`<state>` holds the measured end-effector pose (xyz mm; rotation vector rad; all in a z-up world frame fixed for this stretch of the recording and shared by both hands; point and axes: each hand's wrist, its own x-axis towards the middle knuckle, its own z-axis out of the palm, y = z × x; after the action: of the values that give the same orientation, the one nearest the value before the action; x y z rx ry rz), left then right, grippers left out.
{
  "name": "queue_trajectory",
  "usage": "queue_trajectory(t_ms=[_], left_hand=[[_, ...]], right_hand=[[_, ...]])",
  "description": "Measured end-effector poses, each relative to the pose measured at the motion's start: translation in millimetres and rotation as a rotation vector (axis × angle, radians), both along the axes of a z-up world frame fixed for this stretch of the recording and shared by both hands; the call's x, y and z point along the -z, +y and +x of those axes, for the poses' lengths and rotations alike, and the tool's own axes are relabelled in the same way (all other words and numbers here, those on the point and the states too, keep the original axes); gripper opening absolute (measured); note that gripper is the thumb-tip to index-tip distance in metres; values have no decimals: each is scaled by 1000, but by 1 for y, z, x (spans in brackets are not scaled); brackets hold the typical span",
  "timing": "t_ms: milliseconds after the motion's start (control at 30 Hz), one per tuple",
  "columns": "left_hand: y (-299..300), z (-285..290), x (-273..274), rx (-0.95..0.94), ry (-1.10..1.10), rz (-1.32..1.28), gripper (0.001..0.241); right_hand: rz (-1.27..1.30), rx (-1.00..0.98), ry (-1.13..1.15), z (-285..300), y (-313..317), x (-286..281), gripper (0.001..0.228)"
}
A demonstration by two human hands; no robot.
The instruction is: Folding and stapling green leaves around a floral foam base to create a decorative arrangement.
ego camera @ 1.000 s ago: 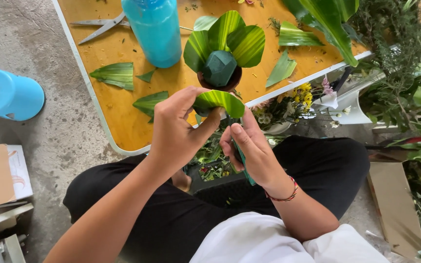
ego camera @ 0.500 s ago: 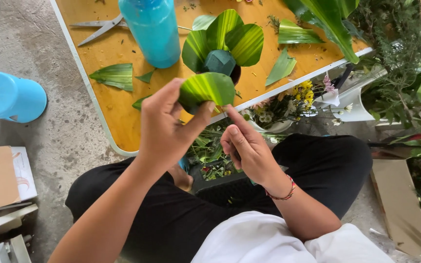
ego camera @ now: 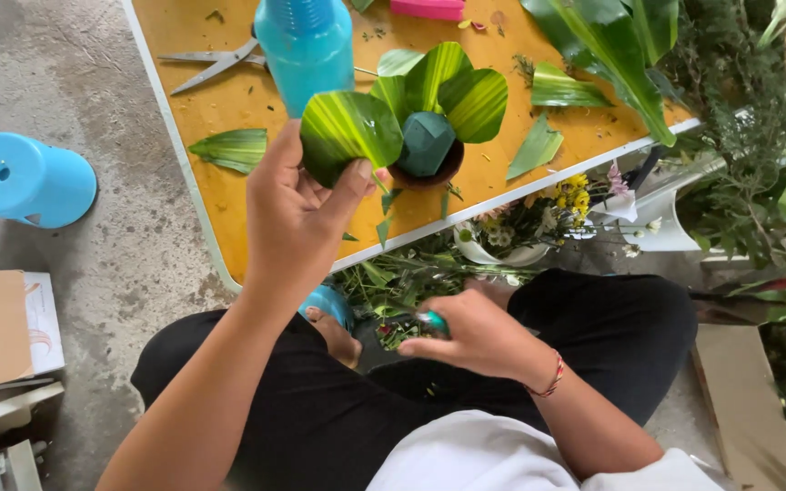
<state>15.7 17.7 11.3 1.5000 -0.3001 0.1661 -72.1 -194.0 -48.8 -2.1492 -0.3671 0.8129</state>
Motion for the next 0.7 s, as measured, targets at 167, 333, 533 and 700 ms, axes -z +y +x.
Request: queue_trajectory(t_ms=[167, 333, 533, 700], left_hand=[[6, 14, 19, -171, -17, 111, 29], [3, 20, 9, -245, 20, 302, 36], [-3, 22, 7, -158, 33, 169, 55], [-6, 28, 21, -88, -37, 190, 60]], right_hand=[[-246, 113, -276, 10, -45, 46, 16], [-448, -127, -79, 33, -44, -17, 16], [-200, 398, -387, 87, -114, 2, 28], [-504, 564, -423, 163, -143, 15, 22]])
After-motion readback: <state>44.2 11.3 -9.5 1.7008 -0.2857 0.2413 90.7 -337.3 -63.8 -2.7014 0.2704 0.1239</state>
